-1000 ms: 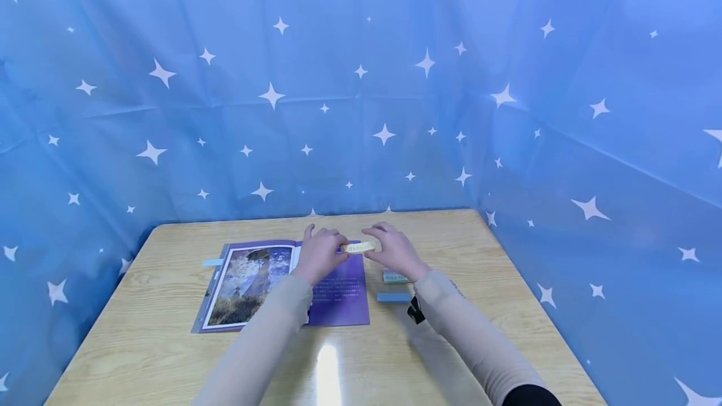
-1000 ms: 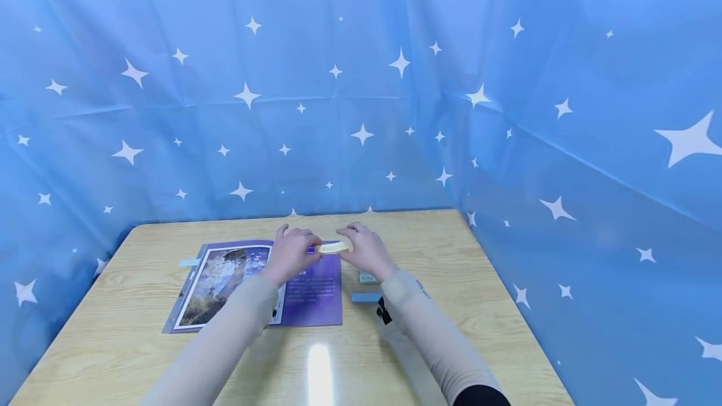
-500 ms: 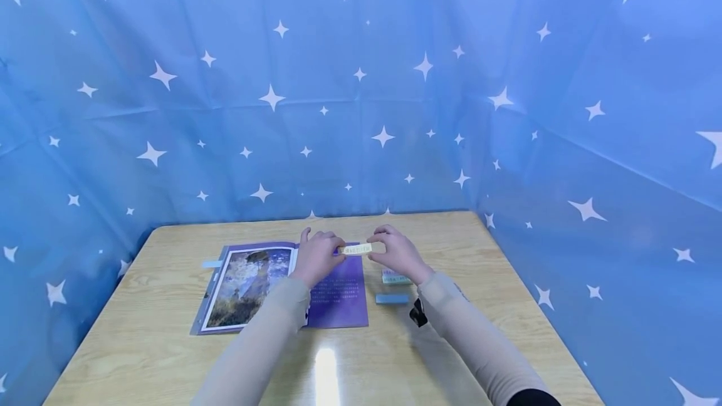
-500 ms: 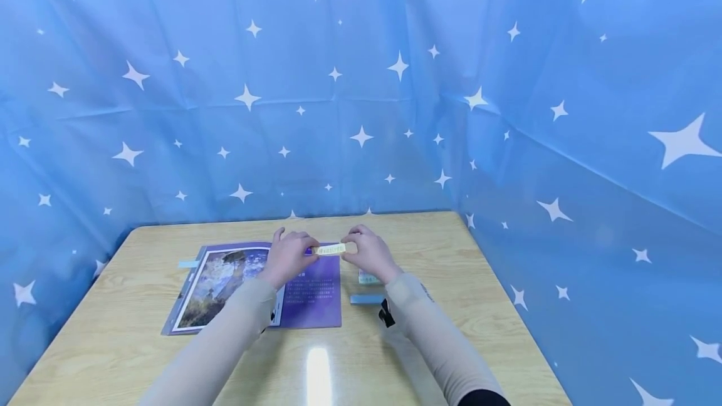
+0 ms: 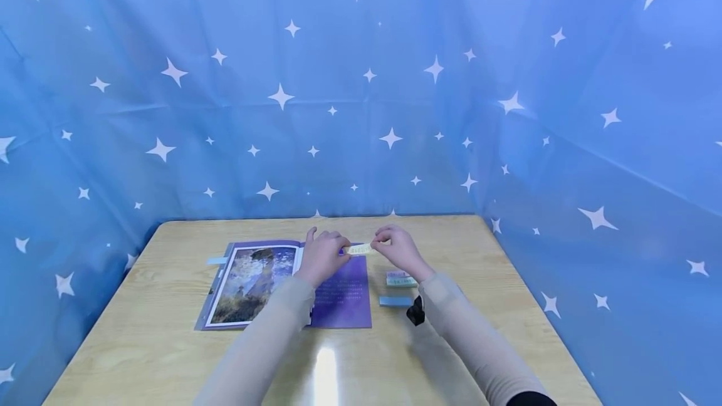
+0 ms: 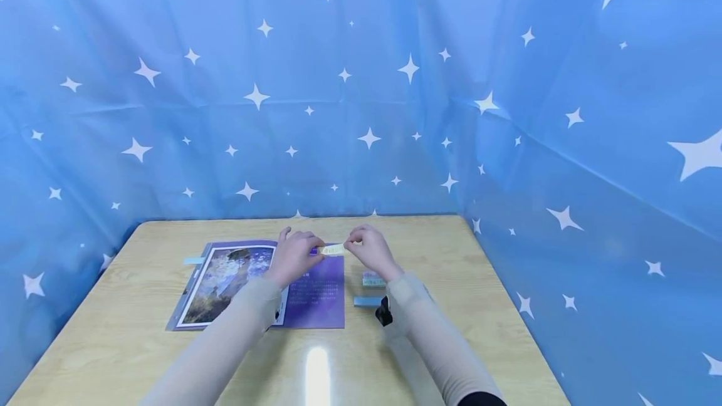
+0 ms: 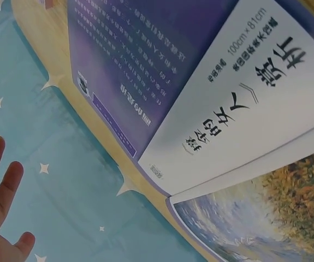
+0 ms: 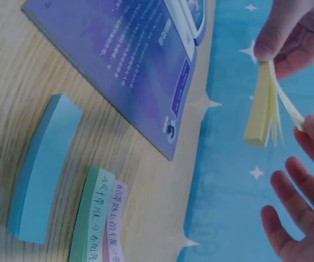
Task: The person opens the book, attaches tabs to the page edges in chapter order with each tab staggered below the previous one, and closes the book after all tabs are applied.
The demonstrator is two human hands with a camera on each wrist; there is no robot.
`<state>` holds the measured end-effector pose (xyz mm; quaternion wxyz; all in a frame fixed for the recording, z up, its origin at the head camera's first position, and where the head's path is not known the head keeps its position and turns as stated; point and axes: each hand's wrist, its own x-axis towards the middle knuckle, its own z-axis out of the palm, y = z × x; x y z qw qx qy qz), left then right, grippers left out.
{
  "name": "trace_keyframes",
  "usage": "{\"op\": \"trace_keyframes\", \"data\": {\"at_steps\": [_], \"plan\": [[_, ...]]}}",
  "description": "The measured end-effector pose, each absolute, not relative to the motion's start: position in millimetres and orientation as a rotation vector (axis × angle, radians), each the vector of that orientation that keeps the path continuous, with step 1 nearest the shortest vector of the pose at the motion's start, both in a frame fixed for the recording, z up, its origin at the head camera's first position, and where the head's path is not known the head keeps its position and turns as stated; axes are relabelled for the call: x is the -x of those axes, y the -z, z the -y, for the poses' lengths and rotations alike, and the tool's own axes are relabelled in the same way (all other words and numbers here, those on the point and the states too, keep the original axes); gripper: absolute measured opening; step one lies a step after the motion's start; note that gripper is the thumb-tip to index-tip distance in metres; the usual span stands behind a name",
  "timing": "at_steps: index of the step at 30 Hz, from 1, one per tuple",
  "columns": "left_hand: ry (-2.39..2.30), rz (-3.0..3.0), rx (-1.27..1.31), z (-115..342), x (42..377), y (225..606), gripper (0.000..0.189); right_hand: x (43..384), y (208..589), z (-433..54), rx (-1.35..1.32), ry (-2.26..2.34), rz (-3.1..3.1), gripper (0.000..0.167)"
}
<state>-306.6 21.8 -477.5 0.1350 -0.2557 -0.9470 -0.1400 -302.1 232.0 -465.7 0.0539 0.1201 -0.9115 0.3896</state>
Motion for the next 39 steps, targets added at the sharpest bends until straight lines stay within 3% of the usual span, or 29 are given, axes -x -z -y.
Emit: {"op": "trace_keyframes", "data": {"at_steps": [29,39], "plan": [[0.343,2.797,0.731,-19.3,305.3,473.8,0.022,301.0,466.9,-231.2,-0.341,-1.321,2.792,0.013],[0.368,2.772,0.754,-19.8,307.0,475.2,0.019,301.1,468.7,-236.6,-0.253,-1.454,2.802,0.038]]}}
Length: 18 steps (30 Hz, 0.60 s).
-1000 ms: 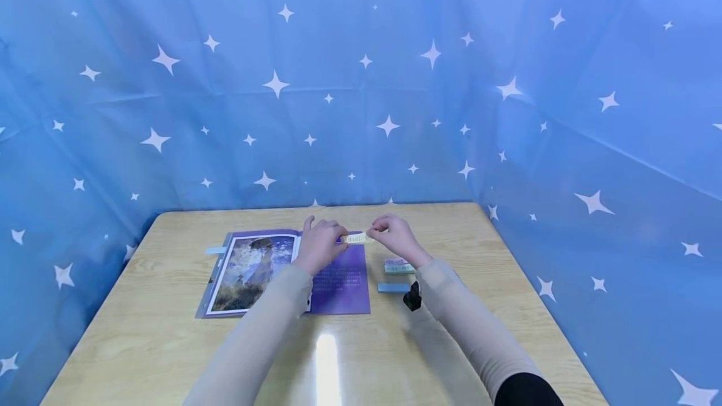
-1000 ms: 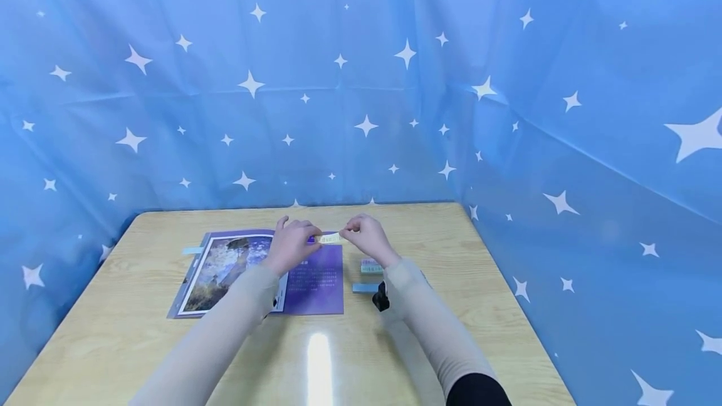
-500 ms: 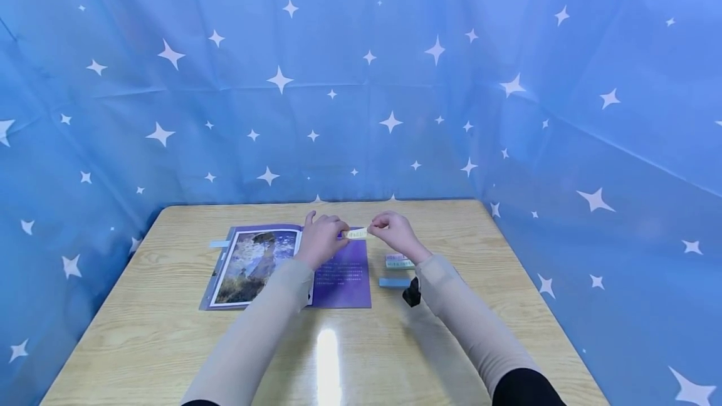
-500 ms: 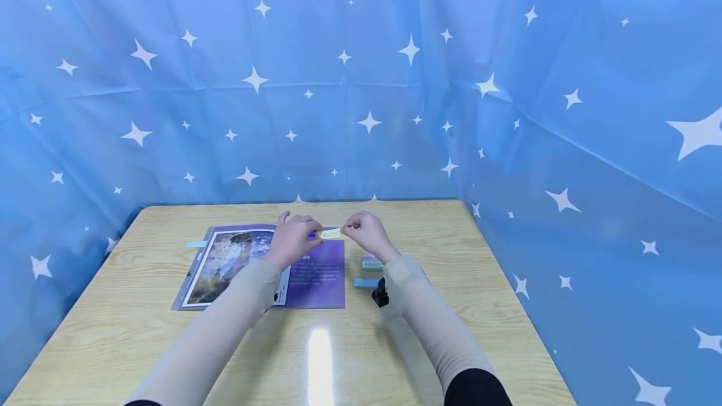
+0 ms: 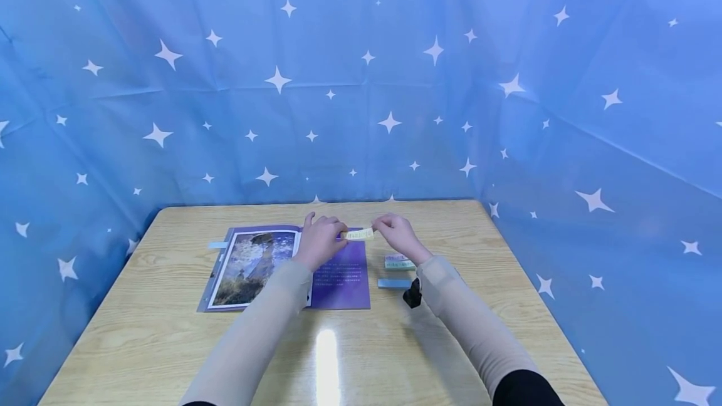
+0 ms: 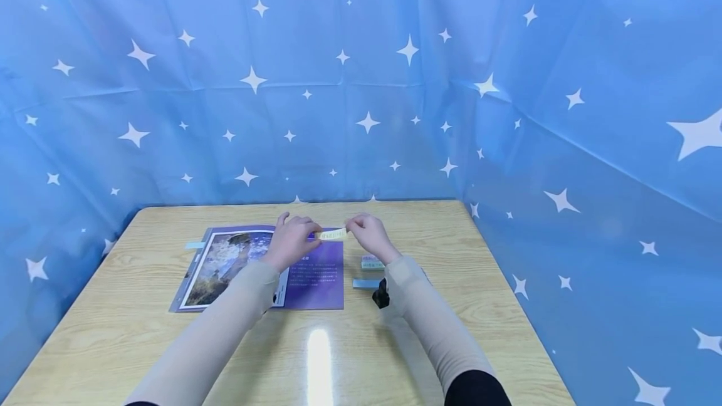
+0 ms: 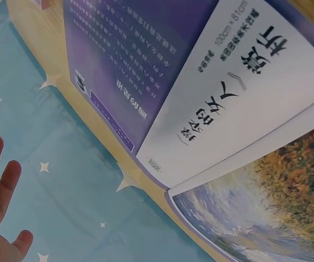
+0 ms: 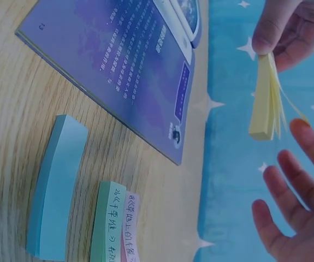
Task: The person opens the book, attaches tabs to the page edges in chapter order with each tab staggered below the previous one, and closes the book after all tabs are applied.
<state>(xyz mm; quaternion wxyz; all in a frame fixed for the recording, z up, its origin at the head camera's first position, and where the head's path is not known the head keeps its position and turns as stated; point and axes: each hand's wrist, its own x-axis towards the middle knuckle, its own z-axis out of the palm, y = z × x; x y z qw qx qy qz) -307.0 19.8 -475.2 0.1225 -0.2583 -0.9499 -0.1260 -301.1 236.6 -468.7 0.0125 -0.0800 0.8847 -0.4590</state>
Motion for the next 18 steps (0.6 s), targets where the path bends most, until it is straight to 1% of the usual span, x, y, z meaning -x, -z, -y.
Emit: {"op": "trace_keyframes", "data": {"at_steps": [11,18], "plan": [[0.365,2.783,0.763,-21.7,303.8,470.4,0.022,300.9,470.8,-233.2,0.216,1.462,-2.727,0.021],[0.332,2.775,0.768,-17.5,307.4,468.9,0.023,302.7,465.6,-228.5,0.214,1.459,-2.741,0.024]]}}
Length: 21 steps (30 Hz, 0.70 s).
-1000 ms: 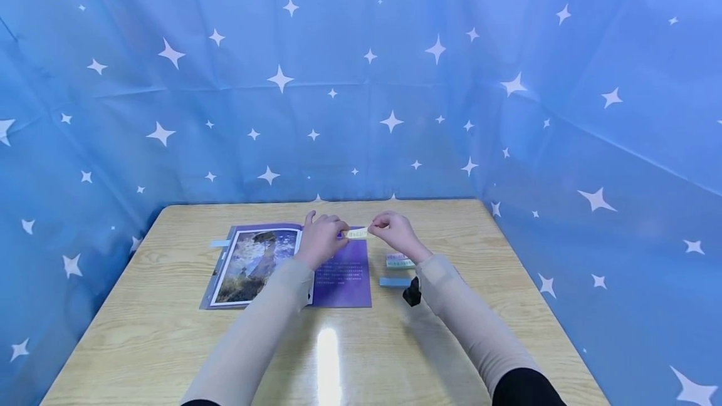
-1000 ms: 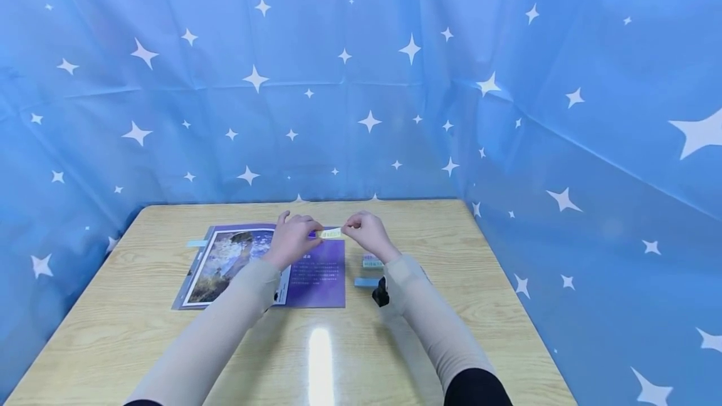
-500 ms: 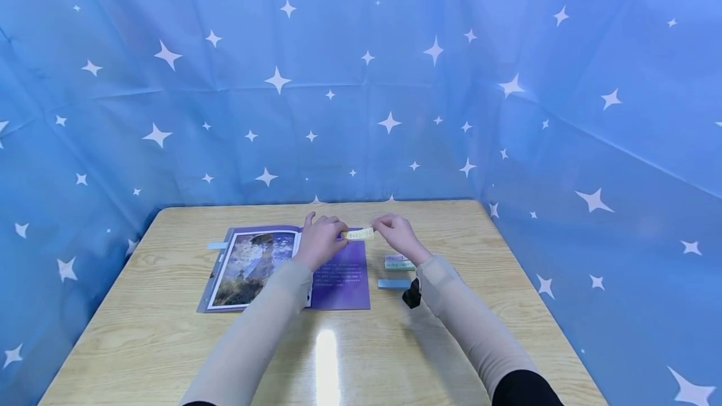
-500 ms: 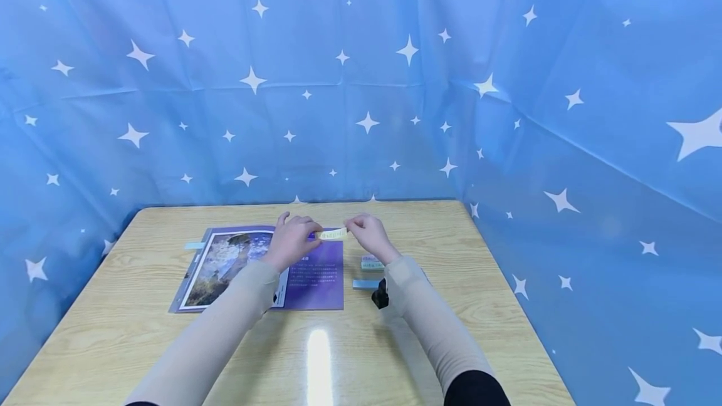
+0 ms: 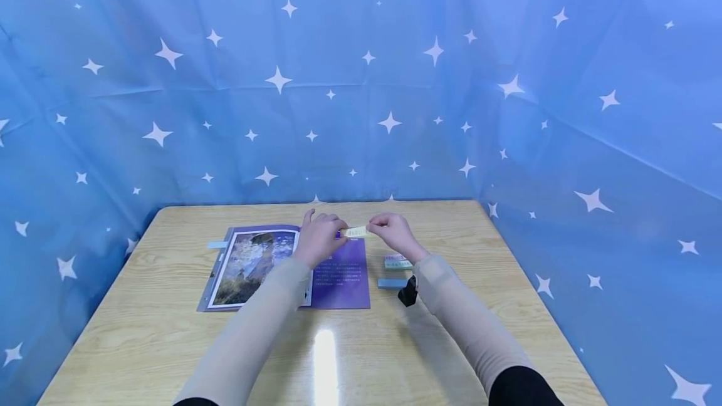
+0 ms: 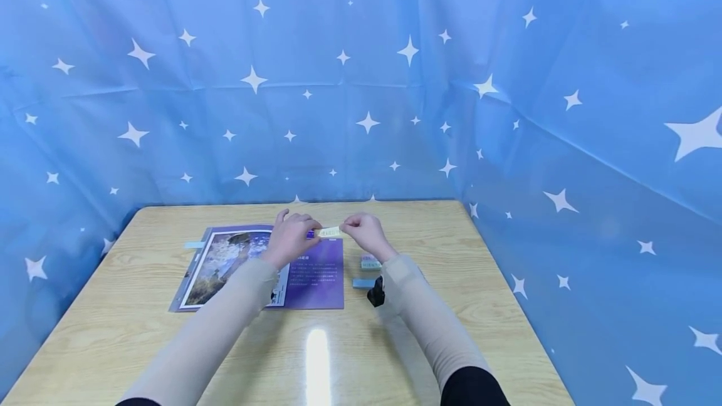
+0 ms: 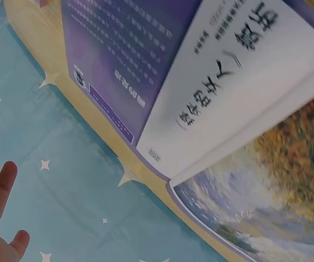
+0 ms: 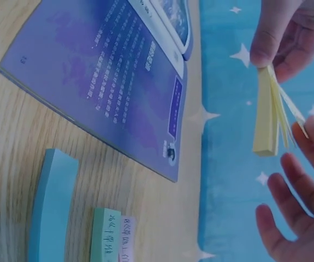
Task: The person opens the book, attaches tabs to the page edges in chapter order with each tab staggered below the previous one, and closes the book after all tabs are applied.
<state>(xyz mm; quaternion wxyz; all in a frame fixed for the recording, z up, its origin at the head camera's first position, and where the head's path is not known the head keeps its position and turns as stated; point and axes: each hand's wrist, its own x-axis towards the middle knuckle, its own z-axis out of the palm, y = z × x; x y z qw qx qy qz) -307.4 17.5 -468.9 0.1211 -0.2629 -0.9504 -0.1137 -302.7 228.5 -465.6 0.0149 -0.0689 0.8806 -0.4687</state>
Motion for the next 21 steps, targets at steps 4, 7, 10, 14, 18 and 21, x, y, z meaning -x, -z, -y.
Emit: {"op": "trace_keyframes", "data": {"at_steps": [4,7,10,14,18,21], "plan": [[0.321,2.782,0.785,-14.5,308.7,468.9,0.022,303.2,464.1,-225.8,0.243,1.415,-2.774,0.024],[0.325,2.783,0.800,-12.6,309.2,469.1,0.023,303.1,461.9,-223.7,0.243,1.393,-2.780,0.024],[0.316,2.779,0.818,-11.3,310.9,467.4,0.024,303.7,458.3,-221.4,0.227,1.373,-2.793,0.024],[0.274,2.768,0.831,-8.5,313.7,462.3,0.024,305.2,451.5,-216.1,0.230,1.348,-2.819,0.023],[0.267,2.782,0.830,-3.5,315.0,459.7,0.024,305.8,447.3,-209.5,0.252,1.334,-2.836,0.022],[0.271,2.776,0.839,-0.9,315.7,462.8,0.025,303.8,446.0,-206.4,0.258,1.334,-2.840,0.020]]}}
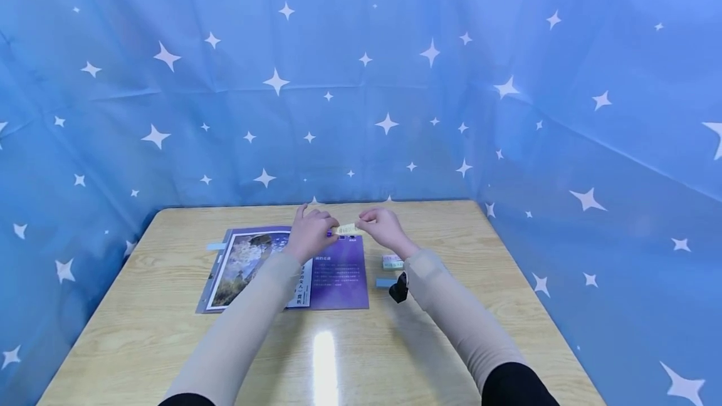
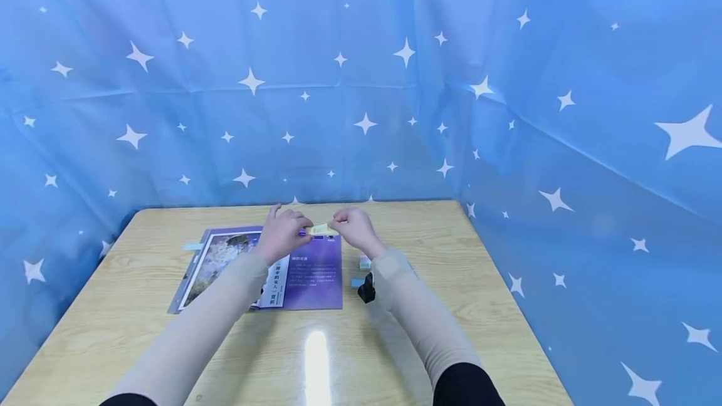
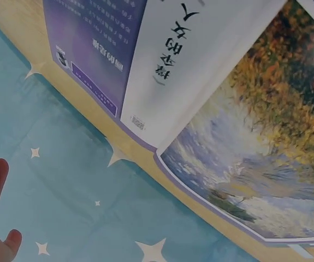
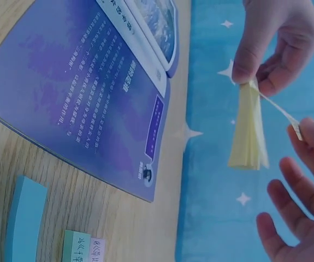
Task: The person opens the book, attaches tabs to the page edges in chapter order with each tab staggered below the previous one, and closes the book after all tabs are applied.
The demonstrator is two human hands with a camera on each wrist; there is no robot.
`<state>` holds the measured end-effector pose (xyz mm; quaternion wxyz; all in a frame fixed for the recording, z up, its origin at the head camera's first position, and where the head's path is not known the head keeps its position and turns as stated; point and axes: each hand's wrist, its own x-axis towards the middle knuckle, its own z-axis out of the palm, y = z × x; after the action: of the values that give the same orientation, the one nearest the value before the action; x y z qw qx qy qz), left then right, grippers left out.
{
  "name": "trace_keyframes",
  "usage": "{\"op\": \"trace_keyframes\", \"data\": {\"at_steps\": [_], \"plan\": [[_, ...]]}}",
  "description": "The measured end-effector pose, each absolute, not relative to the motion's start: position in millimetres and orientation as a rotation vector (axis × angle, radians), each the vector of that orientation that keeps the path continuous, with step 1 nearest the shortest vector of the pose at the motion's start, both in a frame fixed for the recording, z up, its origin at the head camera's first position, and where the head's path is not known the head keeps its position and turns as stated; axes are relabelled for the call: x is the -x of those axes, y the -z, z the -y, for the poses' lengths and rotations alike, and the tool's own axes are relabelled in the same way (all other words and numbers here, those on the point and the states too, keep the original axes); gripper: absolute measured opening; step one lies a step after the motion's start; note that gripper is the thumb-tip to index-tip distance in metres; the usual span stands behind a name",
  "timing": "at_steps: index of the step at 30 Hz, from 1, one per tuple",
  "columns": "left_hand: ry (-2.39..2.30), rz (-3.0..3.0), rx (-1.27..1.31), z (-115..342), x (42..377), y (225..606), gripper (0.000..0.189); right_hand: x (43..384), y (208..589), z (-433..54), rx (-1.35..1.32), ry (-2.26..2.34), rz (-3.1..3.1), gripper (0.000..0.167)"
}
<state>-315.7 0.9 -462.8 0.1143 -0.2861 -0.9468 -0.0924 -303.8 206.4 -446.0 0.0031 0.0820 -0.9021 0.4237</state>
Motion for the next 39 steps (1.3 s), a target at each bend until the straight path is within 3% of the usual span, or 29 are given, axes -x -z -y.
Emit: {"op": "trace_keyframes", "data": {"at_steps": [22,39], "plan": [[0.239,2.689,0.814,5.4,308.1,473.6,0.023,296.7,455.5,-203.9,-0.310,-1.305,2.783,0.019],[0.254,2.738,0.746,19.9,303.6,480.8,0.020,298.2,452.6,-249.6,-0.132,-1.391,2.711,0.019]]}}
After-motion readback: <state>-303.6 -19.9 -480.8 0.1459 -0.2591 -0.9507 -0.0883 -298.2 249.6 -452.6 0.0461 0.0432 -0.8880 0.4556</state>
